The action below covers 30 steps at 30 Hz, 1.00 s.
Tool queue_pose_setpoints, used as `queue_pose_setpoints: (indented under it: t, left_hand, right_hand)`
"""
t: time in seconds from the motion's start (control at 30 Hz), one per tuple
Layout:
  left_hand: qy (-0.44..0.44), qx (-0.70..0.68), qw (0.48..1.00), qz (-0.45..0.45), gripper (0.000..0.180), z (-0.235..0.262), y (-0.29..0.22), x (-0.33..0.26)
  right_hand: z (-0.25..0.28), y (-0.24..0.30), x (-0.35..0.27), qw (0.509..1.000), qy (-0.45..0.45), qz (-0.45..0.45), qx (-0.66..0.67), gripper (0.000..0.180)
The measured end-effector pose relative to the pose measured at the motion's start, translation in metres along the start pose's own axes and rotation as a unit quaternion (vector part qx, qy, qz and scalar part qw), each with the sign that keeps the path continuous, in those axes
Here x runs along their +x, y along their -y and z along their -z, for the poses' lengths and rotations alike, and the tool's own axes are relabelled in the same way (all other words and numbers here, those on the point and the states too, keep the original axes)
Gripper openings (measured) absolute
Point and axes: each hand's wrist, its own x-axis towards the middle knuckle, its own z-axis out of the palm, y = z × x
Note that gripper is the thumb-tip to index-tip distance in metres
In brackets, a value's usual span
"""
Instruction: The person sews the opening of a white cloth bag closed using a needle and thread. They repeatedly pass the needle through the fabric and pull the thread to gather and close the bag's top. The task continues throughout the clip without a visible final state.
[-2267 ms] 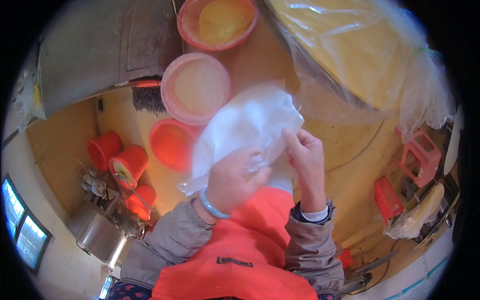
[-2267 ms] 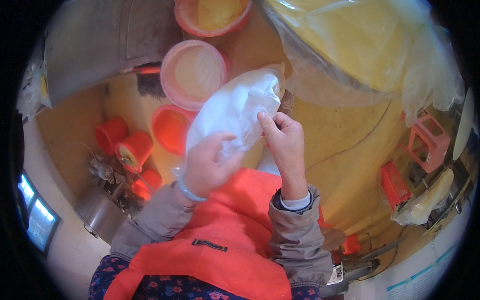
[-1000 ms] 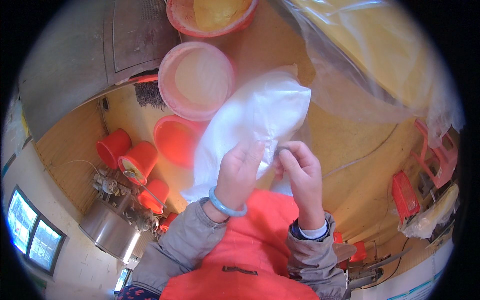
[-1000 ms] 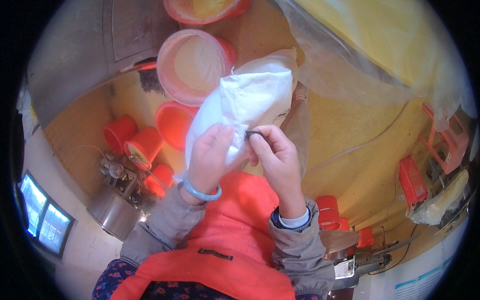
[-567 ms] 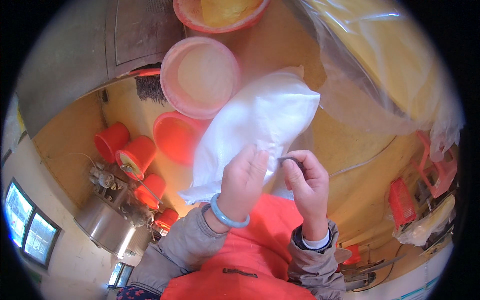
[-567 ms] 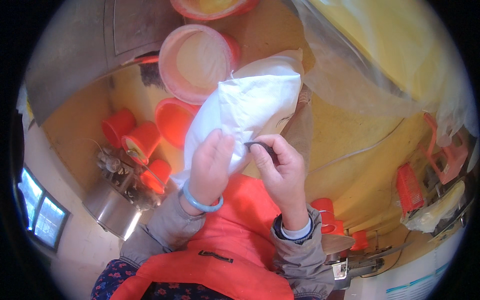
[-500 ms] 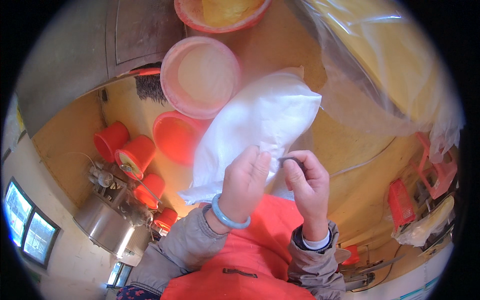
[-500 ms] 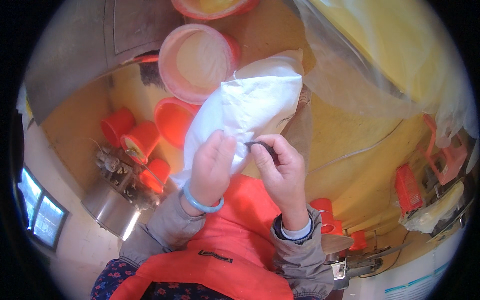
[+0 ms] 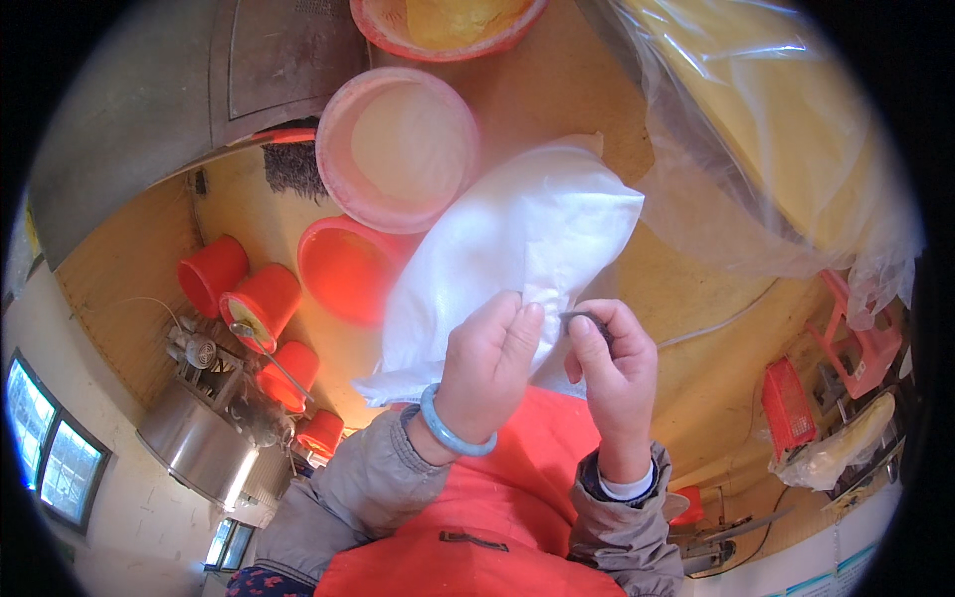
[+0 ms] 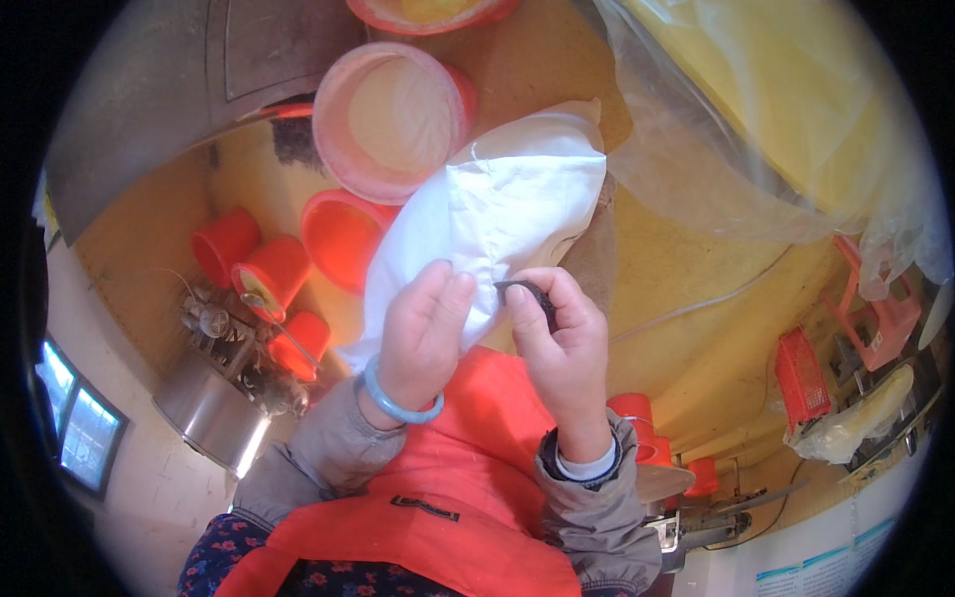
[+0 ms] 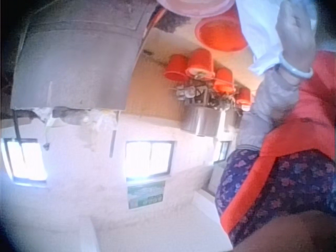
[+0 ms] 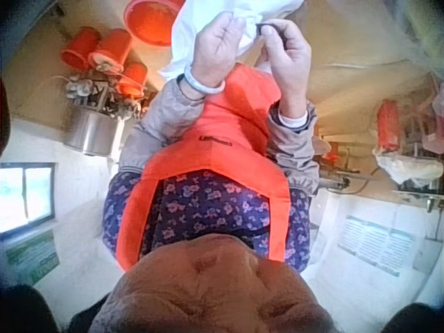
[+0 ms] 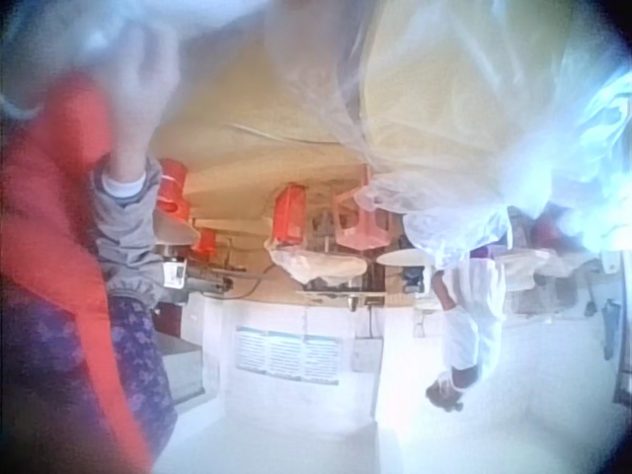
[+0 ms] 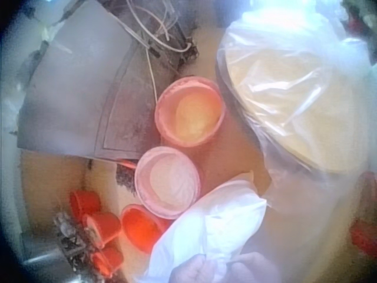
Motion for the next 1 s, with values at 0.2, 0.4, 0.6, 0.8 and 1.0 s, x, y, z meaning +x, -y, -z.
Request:
queue_pose_setpoints:
  t: [0.2,0.4,0.6,0.8,1.0]
  left_hand:
    - [0.006,0.053,0.998,-0.031,0.023,0.003,0.001,0.000]
    - [0.022,0.035,0.998,-0.042,0.022,0.004,-0.002,-0.001]
    - [0.045,0.054,0.997,-0.033,0.025,-0.001,-0.007,-0.004]
    - [0.072,-0.003,0.997,0.041,0.026,-0.004,-0.001,-0.004]
    - [0.050,-0.058,0.994,0.084,0.023,-0.004,0.001,-0.005]
  right_hand:
    - [0.004,0.001,0.002,0.995,0.031,0.046,-0.086,0.008]
    - [0.019,-0.010,0.016,0.989,0.135,0.053,-0.004,0.007]
    - [0.029,-0.038,0.016,0.971,0.157,-0.012,0.179,0.009]
    - [0.030,-0.059,0.019,0.943,0.175,-0.002,0.284,0.014]
    - [0.032,-0.037,0.019,0.970,0.179,-0.011,0.164,0.015]
